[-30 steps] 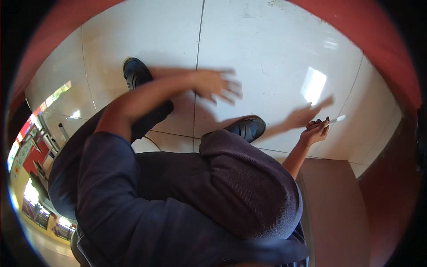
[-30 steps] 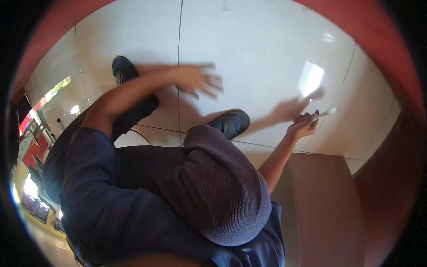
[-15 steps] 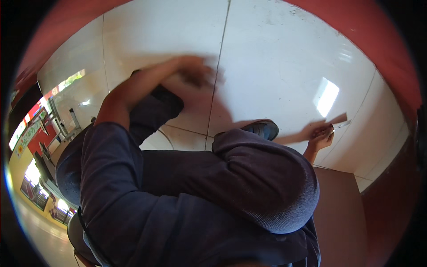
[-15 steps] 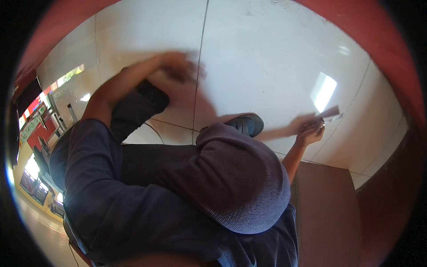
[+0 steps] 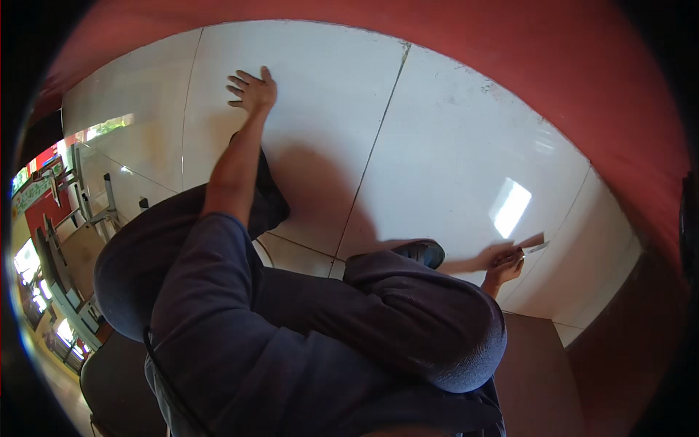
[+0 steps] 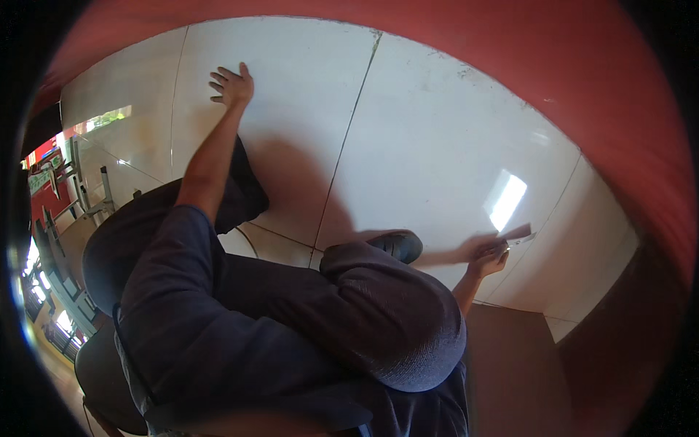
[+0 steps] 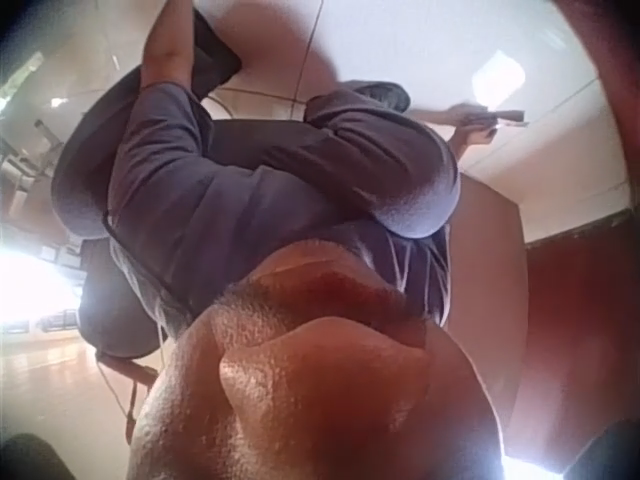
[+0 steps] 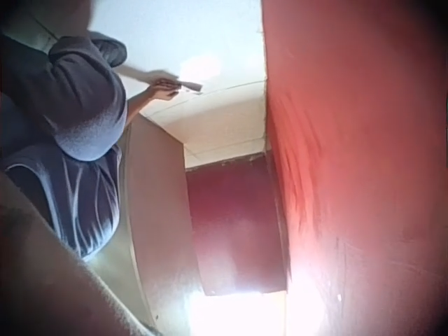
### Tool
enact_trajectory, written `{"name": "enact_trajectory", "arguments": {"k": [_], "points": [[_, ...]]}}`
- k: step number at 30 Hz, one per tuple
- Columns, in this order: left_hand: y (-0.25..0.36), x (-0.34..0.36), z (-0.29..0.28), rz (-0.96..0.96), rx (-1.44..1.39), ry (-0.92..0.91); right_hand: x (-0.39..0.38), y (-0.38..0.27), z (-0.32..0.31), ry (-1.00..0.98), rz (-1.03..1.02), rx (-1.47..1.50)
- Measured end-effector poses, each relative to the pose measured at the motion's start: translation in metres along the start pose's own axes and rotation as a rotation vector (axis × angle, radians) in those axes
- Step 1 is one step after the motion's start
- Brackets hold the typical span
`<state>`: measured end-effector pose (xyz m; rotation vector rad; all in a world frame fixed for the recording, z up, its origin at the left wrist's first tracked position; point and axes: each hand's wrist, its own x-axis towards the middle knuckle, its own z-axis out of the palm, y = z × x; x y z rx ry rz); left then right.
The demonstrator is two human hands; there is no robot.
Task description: The person is using a scraper to remove residue or tape from a tiled floor.
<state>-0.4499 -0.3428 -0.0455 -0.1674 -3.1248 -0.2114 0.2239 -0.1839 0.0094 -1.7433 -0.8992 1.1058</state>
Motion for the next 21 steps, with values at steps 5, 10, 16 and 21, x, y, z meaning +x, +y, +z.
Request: {"name": "enact_trajectory", "arguments": {"k": [5, 10, 16, 21], "points": [[0.109, -0.074, 0.028, 0.464, 0.071, 0.017, 0.0, 0.004, 0.005, 0.023, -0.106, -0.048], [0.161, -0.162, -0.008, 1.068, -0.078, -0.252, 0.007, 0.014, -0.009, -0.045, -0.118, -0.372], [0.02, -0.189, -0.039, 2.626, -0.129, -1.047, 0.016, 0.023, -0.006, -0.054, -0.588, -0.572], [0.086, -0.128, -0.041, 2.073, 0.201, -0.892, 0.034, 0.072, -0.026, 0.262, -0.712, -0.526]]}}
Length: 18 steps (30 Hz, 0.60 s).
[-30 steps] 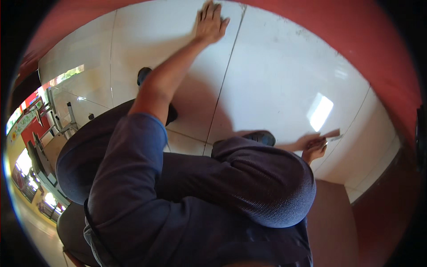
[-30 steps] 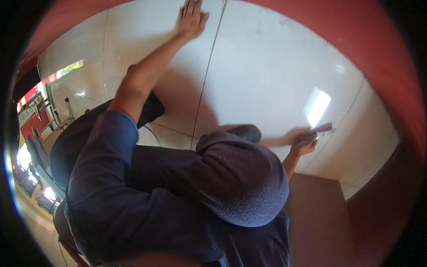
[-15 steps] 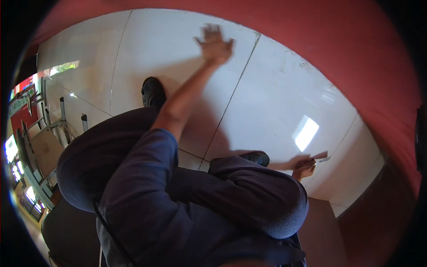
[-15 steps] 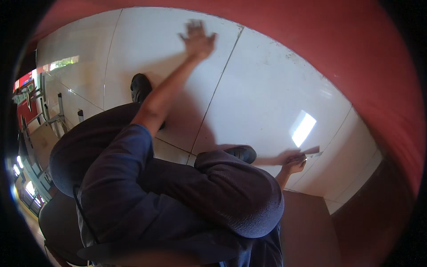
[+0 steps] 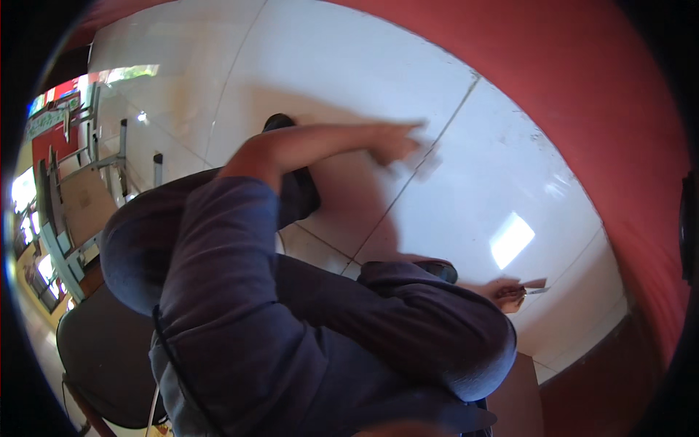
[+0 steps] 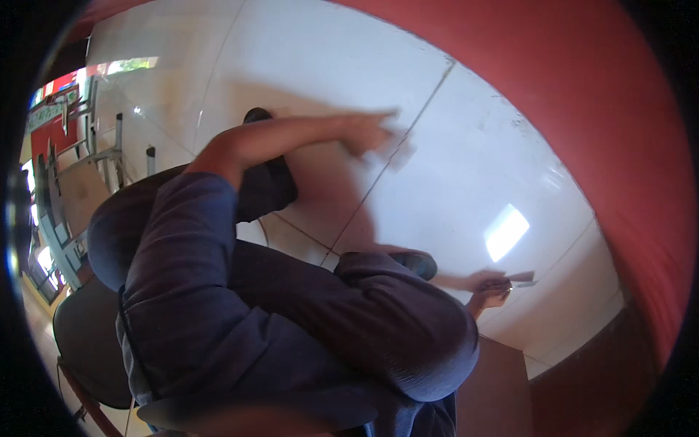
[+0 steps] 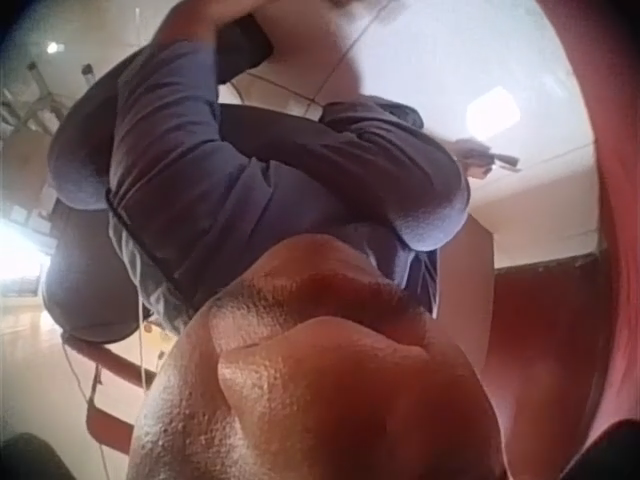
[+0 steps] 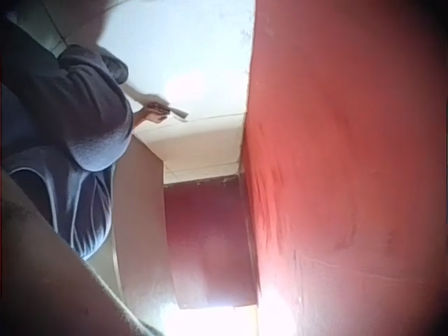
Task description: The person is using a scraper to remove residue or tape from a tiled floor.
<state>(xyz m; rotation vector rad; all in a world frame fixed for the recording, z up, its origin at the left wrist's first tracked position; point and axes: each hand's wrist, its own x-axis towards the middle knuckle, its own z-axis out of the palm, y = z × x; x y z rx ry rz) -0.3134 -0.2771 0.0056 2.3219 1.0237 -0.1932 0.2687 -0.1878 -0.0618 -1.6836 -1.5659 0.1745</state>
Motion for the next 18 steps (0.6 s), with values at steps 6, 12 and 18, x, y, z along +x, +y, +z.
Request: {"name": "enact_trajectory", "arguments": {"k": [6, 12, 18], "points": [[-0.071, -0.03, -0.04, -0.684, 0.071, 0.482, 0.001, -0.14, 0.024, 0.064, 0.054, 0.021], [-0.133, -0.205, -0.127, -0.796, 0.184, -0.321, -0.026, -0.177, 0.031, 0.083, 0.767, 0.163], [-0.118, -0.365, -0.138, -0.992, 0.119, -0.408, -0.077, -0.273, 0.053, -0.922, 0.492, 0.633]]}}
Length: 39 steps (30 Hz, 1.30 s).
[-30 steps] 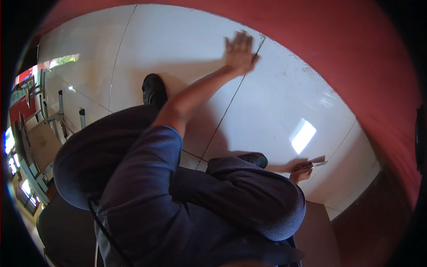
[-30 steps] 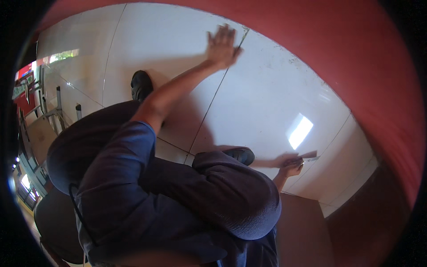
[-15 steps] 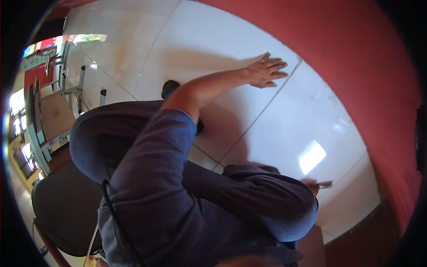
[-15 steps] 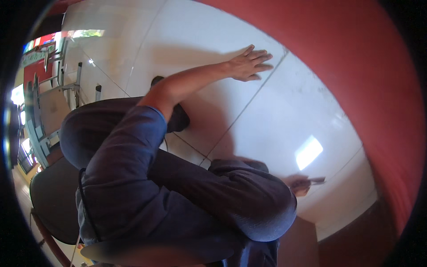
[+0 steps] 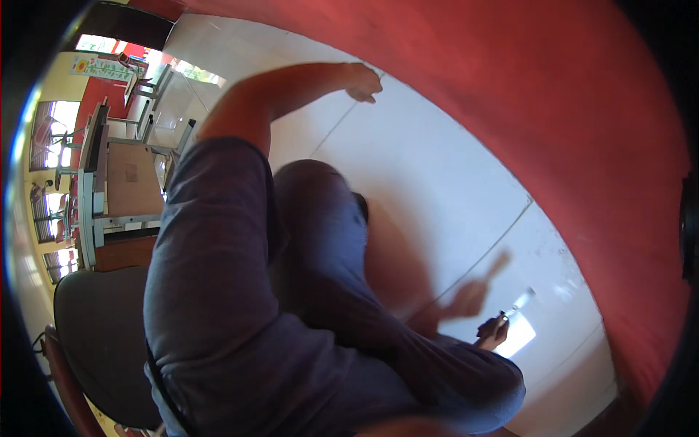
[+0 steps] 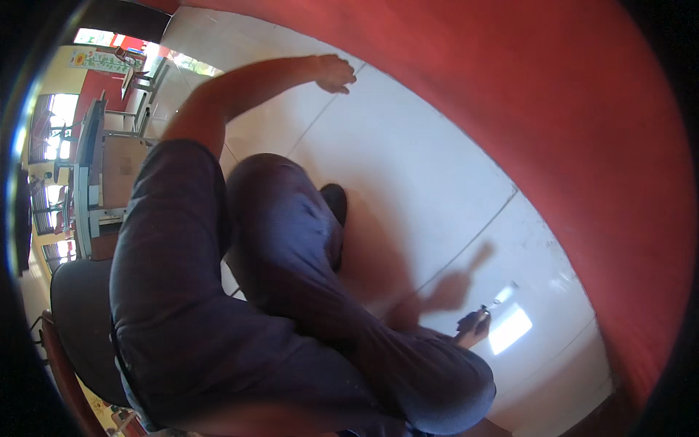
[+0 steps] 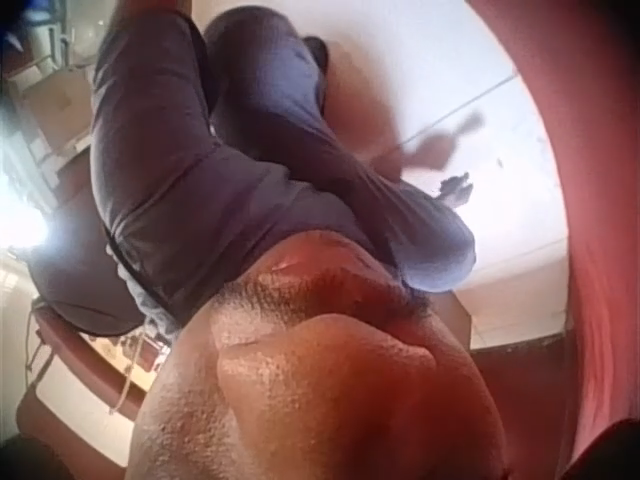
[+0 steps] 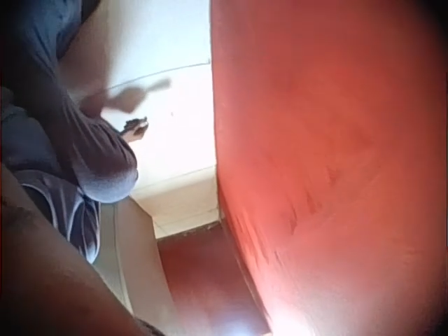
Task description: The person is using a scraper to remove residue or tape from a tiled floor.
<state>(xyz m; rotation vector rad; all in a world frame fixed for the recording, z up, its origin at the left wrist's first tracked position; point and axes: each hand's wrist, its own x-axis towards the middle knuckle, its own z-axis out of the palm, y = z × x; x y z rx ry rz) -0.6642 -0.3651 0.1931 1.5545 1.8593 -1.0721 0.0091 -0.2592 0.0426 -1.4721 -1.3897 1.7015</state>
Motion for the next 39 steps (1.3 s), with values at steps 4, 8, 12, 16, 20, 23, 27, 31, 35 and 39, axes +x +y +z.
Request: {"name": "enact_trajectory", "arguments": {"k": [4, 8, 12, 16, 20, 23, 27, 31, 35, 39], "points": [[-0.053, 0.032, 0.118, -0.207, -0.526, 0.46, -0.016, -0.028, 0.039, -0.434, 0.265, -0.153], [-0.05, 0.061, 0.215, -0.746, -0.786, 0.599, -0.038, 0.035, -0.025, -0.424, 0.389, -0.395], [-0.04, 0.107, 0.269, -1.063, -0.975, 0.683, -0.04, 0.017, -0.026, -0.289, 0.468, -0.367], [0.029, 0.159, 0.202, -0.918, -0.861, 0.865, -0.064, -0.01, 0.004, -0.324, 0.416, -0.507], [0.095, 0.136, 0.117, 0.016, -0.624, 0.806, -0.058, -0.022, 0.052, -0.363, 0.321, -0.573], [0.082, 0.127, 0.139, 0.257, -0.493, 1.026, -0.095, -0.036, 0.042, -0.305, 0.292, -0.625], [0.019, 0.125, 0.274, -0.987, -0.433, 0.898, -0.107, -0.053, 0.076, -0.26, 0.214, -0.688], [0.039, 0.112, 0.246, -1.142, -0.883, 0.899, -0.102, -0.055, 0.131, -0.281, 0.141, -0.742], [0.096, 0.145, 0.155, -0.718, -0.848, 0.904, -0.087, -0.067, 0.181, -0.311, 0.057, -0.815], [0.156, 0.156, 0.104, -0.173, -0.724, 1.024, -0.072, -0.081, 0.226, -0.258, -0.024, -0.875]]}}
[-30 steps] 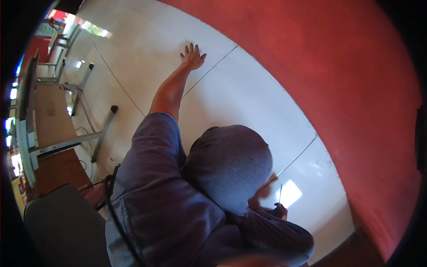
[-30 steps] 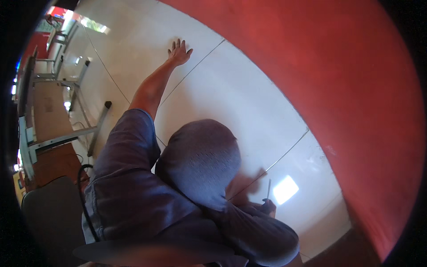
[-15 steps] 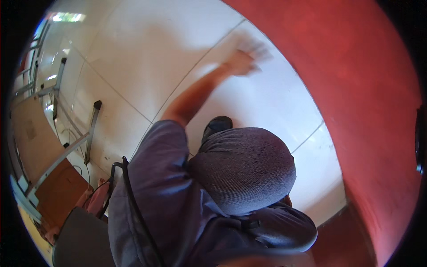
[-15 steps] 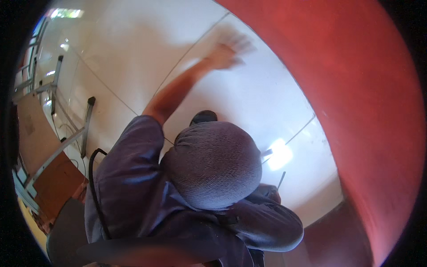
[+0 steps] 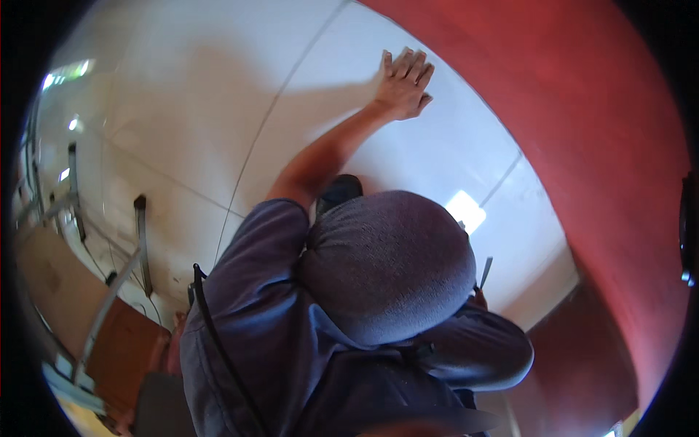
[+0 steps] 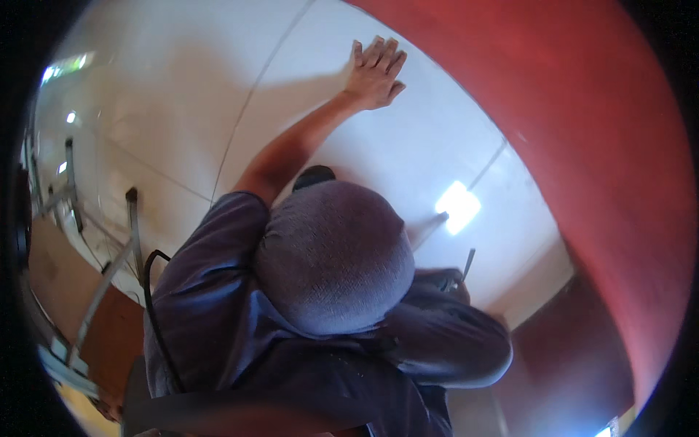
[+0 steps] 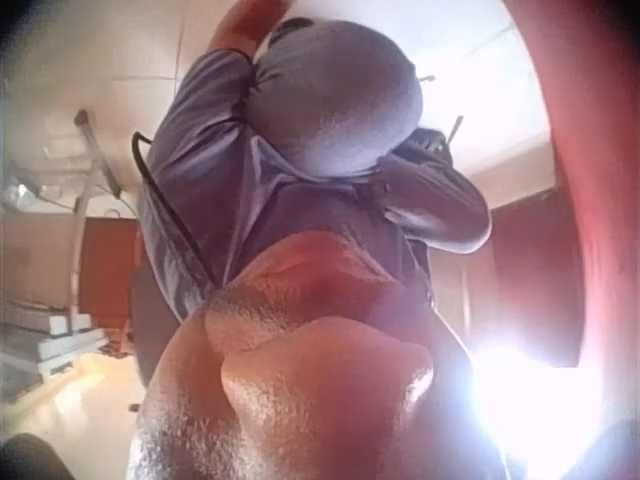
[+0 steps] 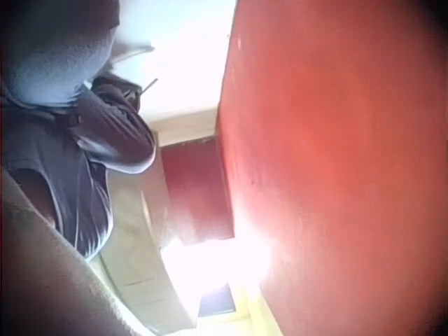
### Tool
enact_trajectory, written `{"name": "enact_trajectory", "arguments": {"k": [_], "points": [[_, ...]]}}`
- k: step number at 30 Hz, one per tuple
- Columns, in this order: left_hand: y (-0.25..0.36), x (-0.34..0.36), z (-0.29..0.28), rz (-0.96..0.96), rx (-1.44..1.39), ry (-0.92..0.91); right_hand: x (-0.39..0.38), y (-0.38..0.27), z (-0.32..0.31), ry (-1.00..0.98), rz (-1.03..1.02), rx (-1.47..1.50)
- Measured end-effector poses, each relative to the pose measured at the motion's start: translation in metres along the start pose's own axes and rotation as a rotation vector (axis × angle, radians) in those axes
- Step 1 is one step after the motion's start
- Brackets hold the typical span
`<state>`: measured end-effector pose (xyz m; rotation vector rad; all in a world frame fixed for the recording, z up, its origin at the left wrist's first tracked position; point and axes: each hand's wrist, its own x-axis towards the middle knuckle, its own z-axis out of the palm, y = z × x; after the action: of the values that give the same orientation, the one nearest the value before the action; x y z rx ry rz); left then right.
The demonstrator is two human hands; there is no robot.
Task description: The person is using a scraper to remove residue or tape from a tiled floor.
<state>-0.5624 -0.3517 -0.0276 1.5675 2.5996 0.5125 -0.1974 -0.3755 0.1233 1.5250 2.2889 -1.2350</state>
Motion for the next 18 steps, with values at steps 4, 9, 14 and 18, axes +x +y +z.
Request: {"name": "enact_trajectory", "arguments": {"k": [4, 9, 14, 18], "points": [[-0.019, 0.01, 0.011, 0.444, -0.265, -0.152, -0.014, -0.02, -0.005, 0.158, 0.094, -0.079], [-0.059, 0.033, -0.008, 0.342, -0.392, -0.201, -0.04, -0.02, -0.022, 0.252, 0.203, -0.178], [-0.073, 0.04, -0.038, 0.353, -0.136, -0.238, -0.013, -0.007, -0.029, 0.26, 0.158, -0.237], [-0.071, 0.002, -0.032, 0.307, -0.085, -0.2, 0.01, 0.017, -0.022, 0.236, 0.097, -0.274]]}}
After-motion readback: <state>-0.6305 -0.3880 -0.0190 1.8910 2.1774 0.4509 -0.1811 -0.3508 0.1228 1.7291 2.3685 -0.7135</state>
